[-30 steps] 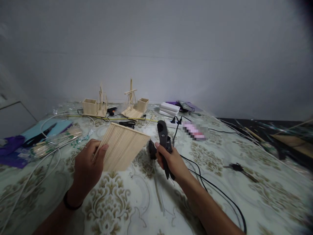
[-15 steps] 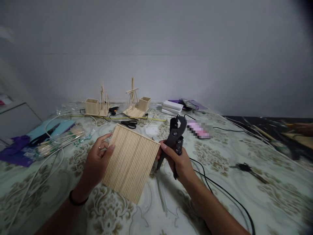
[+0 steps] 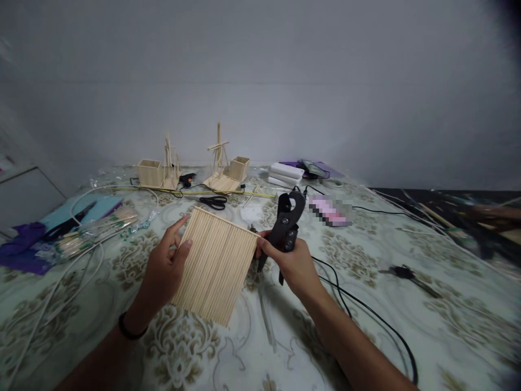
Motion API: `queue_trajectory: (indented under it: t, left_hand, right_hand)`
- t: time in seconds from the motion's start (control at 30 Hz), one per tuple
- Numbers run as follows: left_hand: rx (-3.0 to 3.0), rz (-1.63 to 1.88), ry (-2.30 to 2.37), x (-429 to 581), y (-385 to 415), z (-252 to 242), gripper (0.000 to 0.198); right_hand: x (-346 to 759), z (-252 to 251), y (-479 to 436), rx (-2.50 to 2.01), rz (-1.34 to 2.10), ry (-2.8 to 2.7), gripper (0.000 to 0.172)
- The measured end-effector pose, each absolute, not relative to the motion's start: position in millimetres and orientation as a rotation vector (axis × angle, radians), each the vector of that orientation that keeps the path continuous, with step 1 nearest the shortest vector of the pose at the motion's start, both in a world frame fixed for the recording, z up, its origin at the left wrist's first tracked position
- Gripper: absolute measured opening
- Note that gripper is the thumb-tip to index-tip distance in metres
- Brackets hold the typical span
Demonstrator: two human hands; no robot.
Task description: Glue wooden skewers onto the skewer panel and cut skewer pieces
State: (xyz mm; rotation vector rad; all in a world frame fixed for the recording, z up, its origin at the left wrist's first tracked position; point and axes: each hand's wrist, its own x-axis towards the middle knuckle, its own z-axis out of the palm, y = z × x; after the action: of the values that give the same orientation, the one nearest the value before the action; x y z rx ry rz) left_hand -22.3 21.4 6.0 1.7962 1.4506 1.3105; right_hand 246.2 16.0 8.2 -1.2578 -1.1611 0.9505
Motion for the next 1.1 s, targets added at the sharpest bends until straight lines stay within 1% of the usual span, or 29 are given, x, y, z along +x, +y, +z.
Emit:
queue_trajectory:
  t: [0.23,0.5,0.83,0.93,1.1]
  left_hand:
    - [1.784,1.323,1.481,-23.8,21.7,6.4,0.051]
    - [1.836,1.321,1.482,-16.9,16.6,9.3,0.049]
    - [1.825,1.339,1.456,-20.2,18.9,11.3,0.05]
    - [1.829,1.326,1.443,-19.7,18.6,12.6,0.05]
    - [1.797,1.268,1.433,-20.1,18.8,7.9,0.052]
  right_hand:
    - [246.1,10.9,14.2,-1.276,0.954,-1.182,0.047]
    - [243.0,6.3,12.8,-1.409,0.862,-1.177,0.047]
    - [247.1,11.3,11.9,-1.393,0.876,-1.281,0.053]
    - [251.1,10.4,12.3,-1.429,0.843,-1.329,0.05]
    - [255.0,9.9,10.5,-1.5,0.71,-1.397,0.038]
